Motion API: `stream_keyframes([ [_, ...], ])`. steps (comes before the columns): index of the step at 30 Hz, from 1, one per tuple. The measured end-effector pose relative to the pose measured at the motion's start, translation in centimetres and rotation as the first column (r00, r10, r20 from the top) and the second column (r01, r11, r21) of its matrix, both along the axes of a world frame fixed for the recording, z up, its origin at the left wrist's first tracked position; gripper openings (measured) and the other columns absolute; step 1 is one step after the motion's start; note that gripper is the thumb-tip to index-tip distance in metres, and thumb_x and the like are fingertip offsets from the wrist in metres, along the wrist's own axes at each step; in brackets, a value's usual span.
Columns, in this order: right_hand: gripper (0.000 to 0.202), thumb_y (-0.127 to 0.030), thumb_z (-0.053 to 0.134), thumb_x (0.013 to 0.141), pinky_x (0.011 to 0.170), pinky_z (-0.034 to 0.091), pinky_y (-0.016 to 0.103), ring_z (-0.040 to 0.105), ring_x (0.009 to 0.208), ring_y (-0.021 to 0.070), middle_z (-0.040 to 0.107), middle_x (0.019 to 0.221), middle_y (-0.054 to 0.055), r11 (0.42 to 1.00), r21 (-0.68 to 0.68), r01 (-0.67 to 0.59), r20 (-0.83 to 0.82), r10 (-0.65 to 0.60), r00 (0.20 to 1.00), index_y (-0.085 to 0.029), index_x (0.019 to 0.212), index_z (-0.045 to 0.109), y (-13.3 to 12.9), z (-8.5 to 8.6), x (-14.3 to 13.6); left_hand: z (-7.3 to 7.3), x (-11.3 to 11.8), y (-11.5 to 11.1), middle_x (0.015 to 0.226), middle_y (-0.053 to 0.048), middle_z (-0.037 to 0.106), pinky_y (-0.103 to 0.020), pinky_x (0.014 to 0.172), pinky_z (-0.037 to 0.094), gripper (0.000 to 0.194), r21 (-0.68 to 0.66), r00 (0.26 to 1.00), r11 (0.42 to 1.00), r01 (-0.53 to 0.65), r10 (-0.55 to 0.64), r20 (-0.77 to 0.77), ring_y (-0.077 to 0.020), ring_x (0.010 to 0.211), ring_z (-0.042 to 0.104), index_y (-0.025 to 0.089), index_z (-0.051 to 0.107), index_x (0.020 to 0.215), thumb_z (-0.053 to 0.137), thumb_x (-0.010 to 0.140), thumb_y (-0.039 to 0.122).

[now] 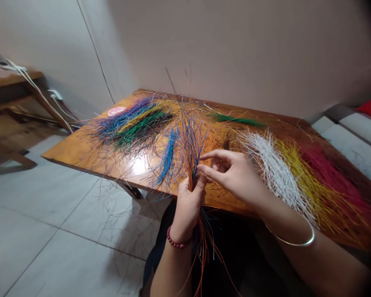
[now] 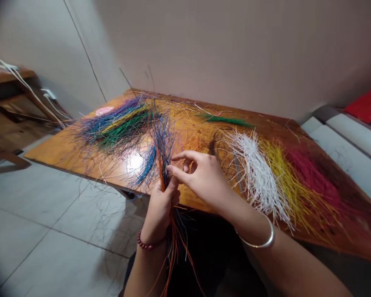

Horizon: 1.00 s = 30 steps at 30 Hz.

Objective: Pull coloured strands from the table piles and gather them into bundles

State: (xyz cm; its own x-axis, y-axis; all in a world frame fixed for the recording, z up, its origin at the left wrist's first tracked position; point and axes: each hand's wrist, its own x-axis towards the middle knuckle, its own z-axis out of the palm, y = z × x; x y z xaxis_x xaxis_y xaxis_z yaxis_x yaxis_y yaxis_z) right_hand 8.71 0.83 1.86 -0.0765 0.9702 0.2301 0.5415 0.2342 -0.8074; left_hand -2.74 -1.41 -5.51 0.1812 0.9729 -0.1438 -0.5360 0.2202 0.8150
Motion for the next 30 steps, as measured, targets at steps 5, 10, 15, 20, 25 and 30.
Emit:
stream_keyframes([
  [5, 0.031, -0.042, 0.077, 0.065, 0.047, 0.037, 0.025, 0.05, 0.053, 0.0129, 0.062, 0.063, 0.003, 0.991, -0.129, -0.024, -0.136, 0.006, 0.991, -0.018, 0.084, 0.073, 1.2, -0.3, 0.8, -0.6, 0.5, 0.0, 0.048, 0.007, 0.03, -0.02, 0.04, 0.014, 0.035, -0.024, 1.0, 0.999, 0.022, -0.022, -0.004, -0.0043, 0.041, 0.023, 0.015, 0.061, 0.075, 0.073, 0.069, 0.047],
  [10, 0.032, -0.047, 0.071, 0.07, 0.053, 0.043, 0.024, 0.053, 0.056, 0.0117, 0.061, 0.062, 0.002, 0.972, -0.213, -0.104, -0.307, 0.034, 0.951, -0.017, 0.065, 0.065, 1.4, -0.6, 1.0, -1.0, 0.9, 0.2, 0.052, 0.008, 0.028, -0.018, 0.04, 0.015, 0.046, 0.021, 0.994, 0.998, 0.065, -0.066, 0.092, -0.0035, 0.041, 0.02, 0.014, 0.06, 0.08, 0.067, 0.069, 0.058],
  [15, 0.03, -0.046, 0.073, 0.068, 0.053, 0.045, 0.022, 0.059, 0.058, 0.0113, 0.064, 0.068, 0.003, 0.961, -0.278, -0.012, -0.449, -0.119, 0.885, -0.017, 0.072, 0.065, 1.3, -1.2, 1.3, -1.0, 1.5, 0.4, 0.053, 0.008, 0.022, -0.015, 0.039, 0.014, 0.051, 0.047, 0.98, 0.999, 0.025, -0.034, 0.198, -0.0028, 0.042, 0.017, 0.013, 0.057, 0.081, 0.052, 0.08, 0.063],
  [20, 0.034, -0.045, 0.078, 0.062, 0.049, 0.046, 0.019, 0.063, 0.059, 0.0111, 0.068, 0.08, 0.005, 0.95, -0.311, 0.034, -0.547, -0.208, 0.811, -0.017, 0.079, 0.069, 1.1, -1.5, 1.4, -0.9, 1.9, 0.8, 0.052, 0.01, 0.019, -0.014, 0.038, 0.013, 0.04, -0.004, 0.972, 1.0, -0.003, 0.004, 0.236, -0.0019, 0.041, 0.011, 0.015, 0.054, 0.078, 0.062, 0.077, 0.054],
  [25, 0.036, -0.047, 0.075, 0.066, 0.052, 0.048, 0.02, 0.064, 0.064, 0.012, 0.071, 0.09, 0.008, 0.93, -0.366, -0.006, -0.593, -0.228, 0.772, -0.019, 0.09, 0.072, 0.6, -1.7, 1.4, -0.6, 1.7, 0.8, 0.052, 0.011, 0.019, -0.014, 0.036, 0.009, 0.038, -0.056, 0.97, 0.998, -0.009, 0.023, 0.244, -0.002, 0.039, 0.011, 0.017, 0.05, 0.081, 0.064, 0.077, 0.053],
  [30, 0.03, -0.041, 0.078, 0.064, 0.053, 0.047, 0.02, 0.06, 0.061, 0.0095, 0.07, 0.081, 0.005, 0.944, -0.33, 0.002, -0.554, -0.195, 0.81, -0.018, 0.081, 0.072, 0.4, -2.2, 0.9, -0.5, 1.5, 0.8, 0.051, 0.011, 0.018, -0.014, 0.036, 0.009, 0.039, -0.071, 0.965, 0.997, 0.018, 0.001, 0.263, -0.002, 0.039, 0.011, 0.017, 0.049, 0.079, 0.065, 0.075, 0.053],
])
